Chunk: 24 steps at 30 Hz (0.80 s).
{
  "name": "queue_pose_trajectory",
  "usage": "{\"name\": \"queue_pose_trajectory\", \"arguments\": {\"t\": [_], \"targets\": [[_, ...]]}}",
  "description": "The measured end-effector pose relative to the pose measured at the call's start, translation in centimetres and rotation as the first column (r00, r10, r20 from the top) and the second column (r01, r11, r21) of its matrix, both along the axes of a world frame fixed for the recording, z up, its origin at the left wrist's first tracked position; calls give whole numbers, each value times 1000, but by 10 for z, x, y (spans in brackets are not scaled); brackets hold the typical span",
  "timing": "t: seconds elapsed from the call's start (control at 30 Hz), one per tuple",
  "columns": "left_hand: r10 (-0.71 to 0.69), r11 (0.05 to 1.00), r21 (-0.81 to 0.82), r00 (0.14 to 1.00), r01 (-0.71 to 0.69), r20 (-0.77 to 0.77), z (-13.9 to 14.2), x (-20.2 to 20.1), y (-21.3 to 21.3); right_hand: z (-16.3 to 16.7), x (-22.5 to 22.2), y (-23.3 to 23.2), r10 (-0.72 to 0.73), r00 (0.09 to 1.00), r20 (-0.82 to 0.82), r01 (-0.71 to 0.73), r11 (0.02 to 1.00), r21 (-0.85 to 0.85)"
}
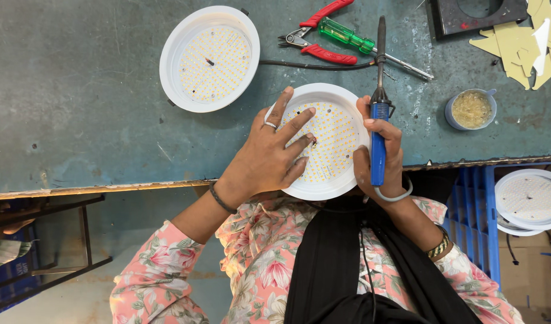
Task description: The person solders wire connections on round LED light panels at a workbench. They hold each panel steady with one hand while applying a soldering iron to the connection points, periodically dipping the iron in flux from a small container, and set finished panels aside.
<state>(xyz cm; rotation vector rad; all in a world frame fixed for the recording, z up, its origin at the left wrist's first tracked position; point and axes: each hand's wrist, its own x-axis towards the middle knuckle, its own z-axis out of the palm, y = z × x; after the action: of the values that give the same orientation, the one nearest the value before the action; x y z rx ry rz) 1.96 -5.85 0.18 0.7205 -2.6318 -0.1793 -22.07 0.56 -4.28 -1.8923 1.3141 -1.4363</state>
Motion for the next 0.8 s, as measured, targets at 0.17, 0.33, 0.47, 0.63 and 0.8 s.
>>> {"name": "queue_pose_trajectory", "arguments": {"t": [0.17, 0.33, 0.47, 0.63, 0.8], "targets": [[21, 1000, -4, 999, -21, 24, -4, 1, 2, -2, 0, -2, -16, 1000, -1, 16, 1000, -18], [116, 992, 50, 993, -114, -32, -3, 0, 8, -3, 3, -3, -31, 999, 16, 32, 999, -17], [362, 932, 42, 925, -360, -110, -3, -17, 38, -9, 3, 0, -58, 998, 36, 59, 998, -34], [520, 854, 127, 828, -504, -208, -9, -40, 54, -27, 10, 3, -54, 990, 127, 66, 993, -96], [543, 838, 72, 811, -541, -219, -10, -50, 37, -40, 17, 8, -5, 966, 258, 40, 991, -131]]}}
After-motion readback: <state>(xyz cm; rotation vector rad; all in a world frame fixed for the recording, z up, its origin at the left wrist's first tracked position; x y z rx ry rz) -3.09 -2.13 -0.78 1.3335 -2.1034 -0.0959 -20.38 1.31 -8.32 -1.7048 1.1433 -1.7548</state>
